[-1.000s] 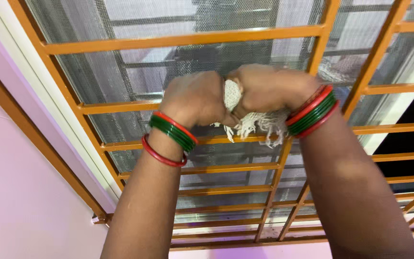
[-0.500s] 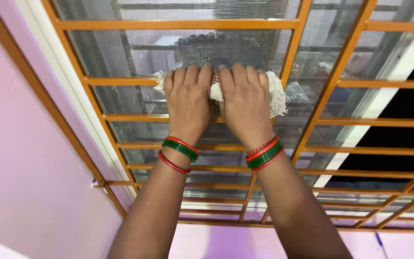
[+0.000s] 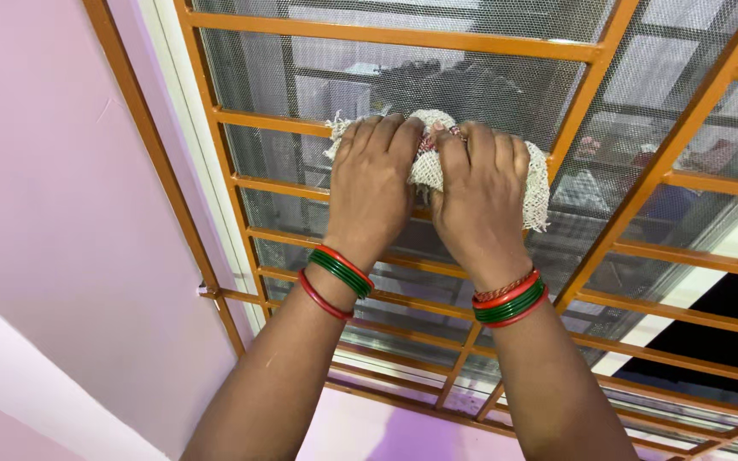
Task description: The person wipes a window screen with a cloth by hand, moving the cloth across the mesh and the frame.
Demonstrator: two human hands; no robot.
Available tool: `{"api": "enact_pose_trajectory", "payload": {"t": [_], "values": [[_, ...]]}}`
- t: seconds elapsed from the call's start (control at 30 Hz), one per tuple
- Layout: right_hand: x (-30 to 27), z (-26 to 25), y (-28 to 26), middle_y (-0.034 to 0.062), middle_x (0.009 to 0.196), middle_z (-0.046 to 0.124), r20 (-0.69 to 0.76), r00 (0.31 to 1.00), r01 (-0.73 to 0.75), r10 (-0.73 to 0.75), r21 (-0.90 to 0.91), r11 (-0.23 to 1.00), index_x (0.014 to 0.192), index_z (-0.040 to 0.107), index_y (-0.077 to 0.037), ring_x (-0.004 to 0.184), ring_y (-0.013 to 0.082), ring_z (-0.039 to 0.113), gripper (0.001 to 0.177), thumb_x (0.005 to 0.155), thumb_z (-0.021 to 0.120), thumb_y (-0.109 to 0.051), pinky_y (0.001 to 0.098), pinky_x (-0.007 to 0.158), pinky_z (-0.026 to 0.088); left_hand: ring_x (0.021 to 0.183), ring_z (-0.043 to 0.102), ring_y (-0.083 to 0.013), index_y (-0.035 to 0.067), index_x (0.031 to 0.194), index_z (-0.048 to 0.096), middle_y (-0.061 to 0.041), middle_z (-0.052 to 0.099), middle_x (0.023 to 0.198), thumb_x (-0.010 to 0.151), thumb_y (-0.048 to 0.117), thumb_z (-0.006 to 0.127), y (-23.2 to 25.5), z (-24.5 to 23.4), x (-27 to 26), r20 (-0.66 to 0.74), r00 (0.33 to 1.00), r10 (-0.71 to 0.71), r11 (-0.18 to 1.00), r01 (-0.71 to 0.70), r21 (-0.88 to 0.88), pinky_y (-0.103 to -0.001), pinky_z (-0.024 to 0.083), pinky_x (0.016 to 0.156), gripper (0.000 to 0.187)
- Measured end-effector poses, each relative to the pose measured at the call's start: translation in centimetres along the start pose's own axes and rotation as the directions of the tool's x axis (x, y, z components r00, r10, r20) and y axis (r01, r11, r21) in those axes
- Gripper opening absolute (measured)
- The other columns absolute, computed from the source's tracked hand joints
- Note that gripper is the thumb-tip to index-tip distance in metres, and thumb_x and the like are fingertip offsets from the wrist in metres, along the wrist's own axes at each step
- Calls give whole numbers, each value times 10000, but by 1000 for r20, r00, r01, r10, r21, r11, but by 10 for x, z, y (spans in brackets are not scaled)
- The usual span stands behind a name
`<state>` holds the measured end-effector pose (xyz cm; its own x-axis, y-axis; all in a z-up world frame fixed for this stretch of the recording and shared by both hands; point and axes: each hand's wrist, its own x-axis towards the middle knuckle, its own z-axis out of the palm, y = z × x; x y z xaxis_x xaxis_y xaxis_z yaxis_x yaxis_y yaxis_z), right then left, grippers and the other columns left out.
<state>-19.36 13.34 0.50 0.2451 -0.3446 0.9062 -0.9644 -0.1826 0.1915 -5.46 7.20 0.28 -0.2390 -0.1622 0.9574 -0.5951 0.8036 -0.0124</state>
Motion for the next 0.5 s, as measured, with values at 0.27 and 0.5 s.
{"api": "enact_pose_trajectory", "payload": {"t": [0.27, 0.5], "values": [[13, -7, -6, 155, 1254, 555, -26, 999, -34, 39, 176, 984, 1332, 575, -31, 1198, 378, 530, 586, 773, 691, 98, 492, 1028, 376, 983, 655, -346, 62, 1038, 608, -111, 676, 987, 715, -33, 696, 6, -29, 25, 78, 997, -12, 1000, 14, -23, -475, 488, 855, 348], [59, -43, 24, 184, 1354, 471, -330, 937, 142, -118, 51, 989, 1439, 453, -43, 1312, 375, 459, 699, 782, 581, 159, 462, 1138, 337, 1010, 610, -306, 91, 1159, 585, -84, 625, 1033, 871, 47, 763, 22, -56, 89, -326, 910, 256, 967, -246, 72, -468, 455, 884, 341]]}}
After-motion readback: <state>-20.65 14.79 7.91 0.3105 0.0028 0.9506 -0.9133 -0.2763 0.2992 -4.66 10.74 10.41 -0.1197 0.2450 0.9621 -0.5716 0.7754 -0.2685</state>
